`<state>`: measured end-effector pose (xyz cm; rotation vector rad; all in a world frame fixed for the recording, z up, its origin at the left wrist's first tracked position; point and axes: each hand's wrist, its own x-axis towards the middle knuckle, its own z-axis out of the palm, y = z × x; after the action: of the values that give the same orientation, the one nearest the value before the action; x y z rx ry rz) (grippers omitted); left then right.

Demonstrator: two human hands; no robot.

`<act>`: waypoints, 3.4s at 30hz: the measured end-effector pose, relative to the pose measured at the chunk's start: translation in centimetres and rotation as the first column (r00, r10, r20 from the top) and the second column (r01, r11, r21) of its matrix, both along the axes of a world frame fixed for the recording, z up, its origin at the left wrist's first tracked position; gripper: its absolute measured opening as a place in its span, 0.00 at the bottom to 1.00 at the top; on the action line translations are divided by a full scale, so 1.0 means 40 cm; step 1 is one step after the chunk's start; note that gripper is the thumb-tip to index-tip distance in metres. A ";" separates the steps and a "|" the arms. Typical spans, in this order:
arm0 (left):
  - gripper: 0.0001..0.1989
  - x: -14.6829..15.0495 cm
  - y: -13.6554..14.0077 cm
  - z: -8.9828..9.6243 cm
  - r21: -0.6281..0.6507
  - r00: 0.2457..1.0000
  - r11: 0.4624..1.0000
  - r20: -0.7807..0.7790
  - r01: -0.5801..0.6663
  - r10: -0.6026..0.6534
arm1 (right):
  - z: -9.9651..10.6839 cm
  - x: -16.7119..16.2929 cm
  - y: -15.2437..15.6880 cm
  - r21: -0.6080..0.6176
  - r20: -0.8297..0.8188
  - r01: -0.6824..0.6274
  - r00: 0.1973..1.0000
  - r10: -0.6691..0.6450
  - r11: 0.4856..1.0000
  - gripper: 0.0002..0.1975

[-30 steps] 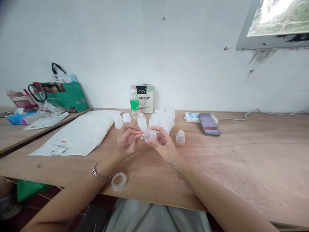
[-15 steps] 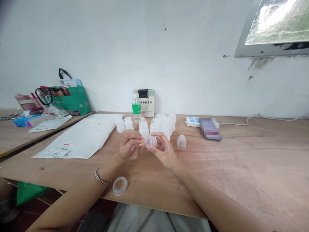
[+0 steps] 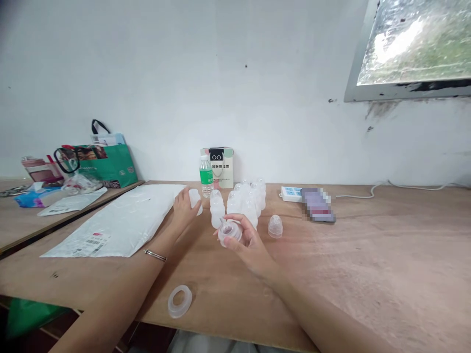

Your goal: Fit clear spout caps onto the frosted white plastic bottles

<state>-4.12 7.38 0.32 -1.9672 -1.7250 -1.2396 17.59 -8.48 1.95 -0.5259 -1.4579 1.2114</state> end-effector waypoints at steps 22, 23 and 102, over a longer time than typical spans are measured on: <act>0.27 0.072 -0.238 0.133 0.224 0.233 0.376 0.481 0.899 -0.845 | 0.104 0.012 -0.039 0.223 -0.214 0.181 0.968 -0.133 0.958 0.12; 0.25 0.086 -0.263 0.135 0.117 0.165 0.262 0.521 0.958 -0.837 | 0.101 0.009 -0.041 0.221 -0.207 0.186 0.968 -0.140 0.957 0.12; 0.26 0.122 -0.283 0.069 -0.049 0.162 0.171 0.650 0.984 -0.743 | 0.019 -0.012 -0.001 0.088 -0.067 0.303 0.952 -0.298 0.949 0.25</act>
<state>0.76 -3.96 3.06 -3.5877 -0.7428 -1.9117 17.13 -8.51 2.72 -0.6200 -1.3280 0.9021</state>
